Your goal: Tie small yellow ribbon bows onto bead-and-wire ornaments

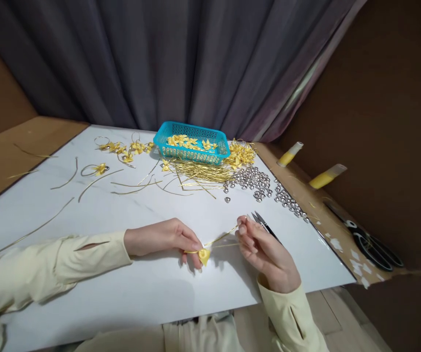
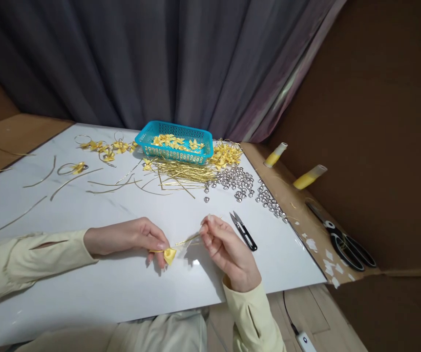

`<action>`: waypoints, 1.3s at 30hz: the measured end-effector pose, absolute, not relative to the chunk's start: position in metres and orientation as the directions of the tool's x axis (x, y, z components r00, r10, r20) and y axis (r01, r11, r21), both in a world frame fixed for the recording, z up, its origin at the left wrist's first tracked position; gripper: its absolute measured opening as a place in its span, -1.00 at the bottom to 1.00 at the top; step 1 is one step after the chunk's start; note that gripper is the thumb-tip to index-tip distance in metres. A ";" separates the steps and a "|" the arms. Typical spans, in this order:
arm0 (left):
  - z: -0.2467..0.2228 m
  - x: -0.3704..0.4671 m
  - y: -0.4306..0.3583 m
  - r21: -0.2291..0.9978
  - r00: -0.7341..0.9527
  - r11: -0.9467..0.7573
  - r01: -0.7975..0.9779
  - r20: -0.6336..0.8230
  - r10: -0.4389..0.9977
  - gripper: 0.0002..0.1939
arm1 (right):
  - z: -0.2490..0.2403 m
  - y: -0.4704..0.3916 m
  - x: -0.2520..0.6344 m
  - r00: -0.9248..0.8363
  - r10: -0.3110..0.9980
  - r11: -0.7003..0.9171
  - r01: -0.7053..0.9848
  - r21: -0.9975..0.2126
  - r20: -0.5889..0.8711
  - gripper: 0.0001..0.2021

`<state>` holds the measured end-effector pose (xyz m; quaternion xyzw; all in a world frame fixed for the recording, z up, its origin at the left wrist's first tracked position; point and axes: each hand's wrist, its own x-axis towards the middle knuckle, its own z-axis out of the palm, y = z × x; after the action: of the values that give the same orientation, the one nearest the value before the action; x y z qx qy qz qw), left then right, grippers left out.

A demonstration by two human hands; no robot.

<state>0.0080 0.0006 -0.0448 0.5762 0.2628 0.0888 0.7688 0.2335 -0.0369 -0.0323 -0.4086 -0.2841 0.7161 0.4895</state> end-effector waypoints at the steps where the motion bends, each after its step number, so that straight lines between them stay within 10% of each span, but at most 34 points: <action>1: -0.045 0.008 0.001 0.933 0.847 0.318 0.169 -0.303 0.436 -0.75 | -0.034 -0.038 0.234 -0.218 0.924 -0.381 -0.469 -0.797 -0.313 -0.70; 27: -0.046 0.008 0.005 0.932 0.876 0.314 0.179 -0.296 0.381 -0.78 | -0.048 -0.041 0.236 -0.244 0.900 -0.433 -0.591 -0.681 -0.360 -0.67; 32: -0.045 0.018 0.002 0.949 0.853 0.224 0.220 -0.299 0.427 -0.75 | -0.031 -0.043 0.243 -0.035 0.973 -0.229 -0.304 -0.925 -0.229 -0.84; 34: -0.044 0.030 0.003 0.960 0.849 0.145 0.239 -0.279 0.448 -0.74 | -0.021 -0.038 0.248 0.041 0.999 -0.027 0.055 -0.998 -0.025 -0.90; 39: -0.038 0.077 0.020 0.893 0.850 -0.402 0.202 0.044 0.525 -0.73 | -0.003 0.002 0.257 -0.128 0.986 0.169 0.718 -0.675 0.110 -0.79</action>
<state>0.0772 0.0202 -0.0385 0.8214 0.2213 0.1617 0.5001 0.2574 0.0024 -0.0031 -0.5982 -0.7118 0.2398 0.2791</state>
